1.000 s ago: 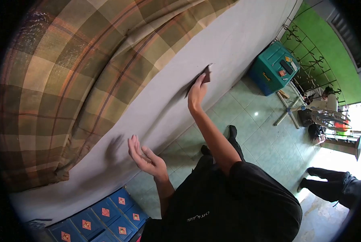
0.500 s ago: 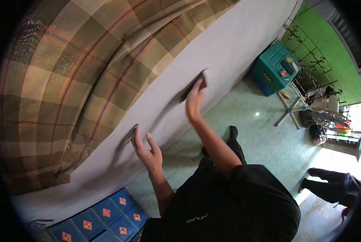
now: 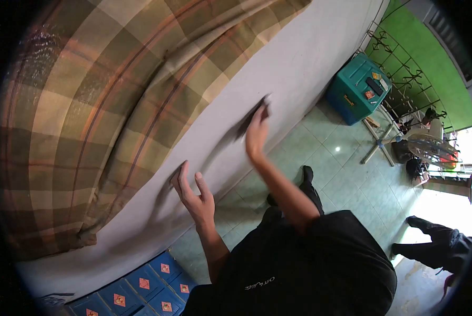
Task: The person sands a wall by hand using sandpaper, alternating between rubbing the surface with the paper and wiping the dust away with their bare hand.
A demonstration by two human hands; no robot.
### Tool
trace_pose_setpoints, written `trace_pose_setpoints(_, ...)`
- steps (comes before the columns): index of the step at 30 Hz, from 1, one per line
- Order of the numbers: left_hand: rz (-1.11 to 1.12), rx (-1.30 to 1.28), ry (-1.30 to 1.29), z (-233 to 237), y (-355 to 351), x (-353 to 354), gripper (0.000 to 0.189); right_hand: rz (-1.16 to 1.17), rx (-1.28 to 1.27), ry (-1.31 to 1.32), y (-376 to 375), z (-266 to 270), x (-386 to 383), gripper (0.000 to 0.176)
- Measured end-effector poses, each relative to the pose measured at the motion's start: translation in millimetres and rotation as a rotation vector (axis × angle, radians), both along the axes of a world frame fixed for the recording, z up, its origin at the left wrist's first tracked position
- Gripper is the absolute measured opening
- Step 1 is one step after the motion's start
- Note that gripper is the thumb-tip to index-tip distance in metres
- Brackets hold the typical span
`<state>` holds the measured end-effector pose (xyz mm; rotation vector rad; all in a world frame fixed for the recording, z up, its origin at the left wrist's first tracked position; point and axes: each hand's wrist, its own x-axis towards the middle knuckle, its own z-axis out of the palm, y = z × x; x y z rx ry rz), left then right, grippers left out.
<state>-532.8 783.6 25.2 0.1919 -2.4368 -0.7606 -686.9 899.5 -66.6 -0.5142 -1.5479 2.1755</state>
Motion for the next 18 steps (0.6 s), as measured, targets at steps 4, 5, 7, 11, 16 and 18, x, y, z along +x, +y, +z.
trace_pose_setpoints(4,-0.005,0.005,-0.036,-2.8,-3.8,-1.5,0.031,-0.075,0.049,-0.068,-4.2,-32.7,-17.3,0.044)
trace_pose_setpoints(5,-0.021,0.023,-0.036,-0.3,-3.5,-2.3,0.031,-0.098,-0.106,-0.152,19.0,17.3,-26.8,0.049)
trace_pose_setpoints(7,-0.034,0.038,-0.036,2.3,-6.0,0.6,0.030,-0.070,-0.064,-0.212,16.7,9.4,-25.1,0.051)
trace_pose_setpoints(11,-0.053,-0.053,-0.049,0.4,-4.6,-4.9,0.032,-0.232,0.369,0.056,-14.2,-20.2,2.3,0.051)
trace_pose_setpoints(16,-0.056,0.005,-0.085,4.4,-4.5,0.5,0.033,0.150,-0.333,-0.416,43.1,26.0,-28.5,0.044)
trace_pose_setpoints(18,-0.062,-0.055,-0.060,0.9,-5.7,-3.6,0.035,0.179,-0.119,-0.230,20.8,21.8,-0.3,0.044)
